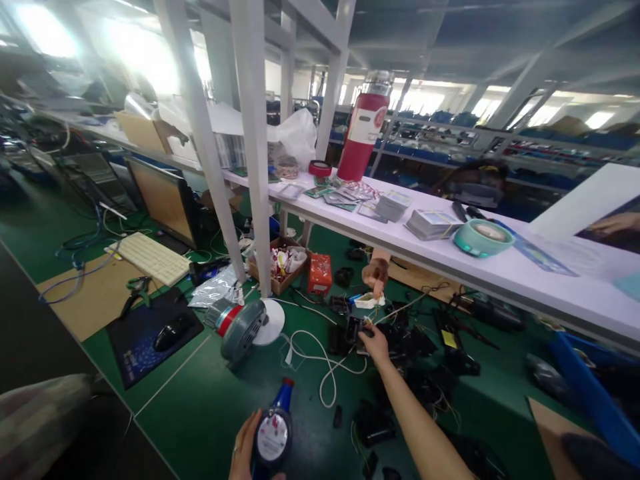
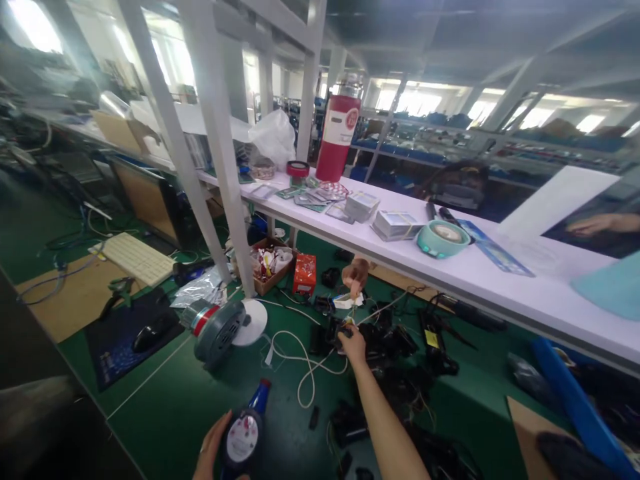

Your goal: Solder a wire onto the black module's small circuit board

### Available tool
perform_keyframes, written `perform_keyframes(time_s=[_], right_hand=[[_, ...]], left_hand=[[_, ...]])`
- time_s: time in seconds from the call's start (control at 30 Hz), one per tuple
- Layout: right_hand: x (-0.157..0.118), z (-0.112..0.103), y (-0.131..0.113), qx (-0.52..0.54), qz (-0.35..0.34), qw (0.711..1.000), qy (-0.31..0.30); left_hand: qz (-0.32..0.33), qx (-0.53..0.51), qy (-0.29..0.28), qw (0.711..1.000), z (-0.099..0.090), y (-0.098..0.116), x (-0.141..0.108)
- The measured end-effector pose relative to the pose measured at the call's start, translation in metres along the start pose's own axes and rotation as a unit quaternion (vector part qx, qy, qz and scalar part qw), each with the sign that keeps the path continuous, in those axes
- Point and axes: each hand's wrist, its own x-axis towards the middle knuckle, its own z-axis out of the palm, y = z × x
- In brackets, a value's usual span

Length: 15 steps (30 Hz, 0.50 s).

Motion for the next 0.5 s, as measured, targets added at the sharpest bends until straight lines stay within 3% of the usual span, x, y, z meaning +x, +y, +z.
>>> perform_keyframes(time_s=[0.17, 0.27, 0.4, 0.5], right_hand=[[-0.056, -0.04, -0.01, 0.052, -0.014, 0.998, 0.037], [-0.101, -0.055, -0.029, 0.119, 0.041, 0.992, -0.006], [-0.164, -0.042, -0.062, 0.218, 0.103, 0.965, -0.103], [-0.207, -0.011, -0.081, 0.354, 0.164, 0.91, -0.137]], left_hand=[[0.007, 0.043, -0.015, 0.999, -0.006, 0.038, 0.018], [0.037, 0.049, -0.041, 0.997, -0.006, 0.061, 0.031], [0.079, -0.047, -0.129, 0.987, 0.001, 0.1, 0.038], [0.085, -0.13, -0.152, 0.976, 0.003, 0.124, 0.04]])
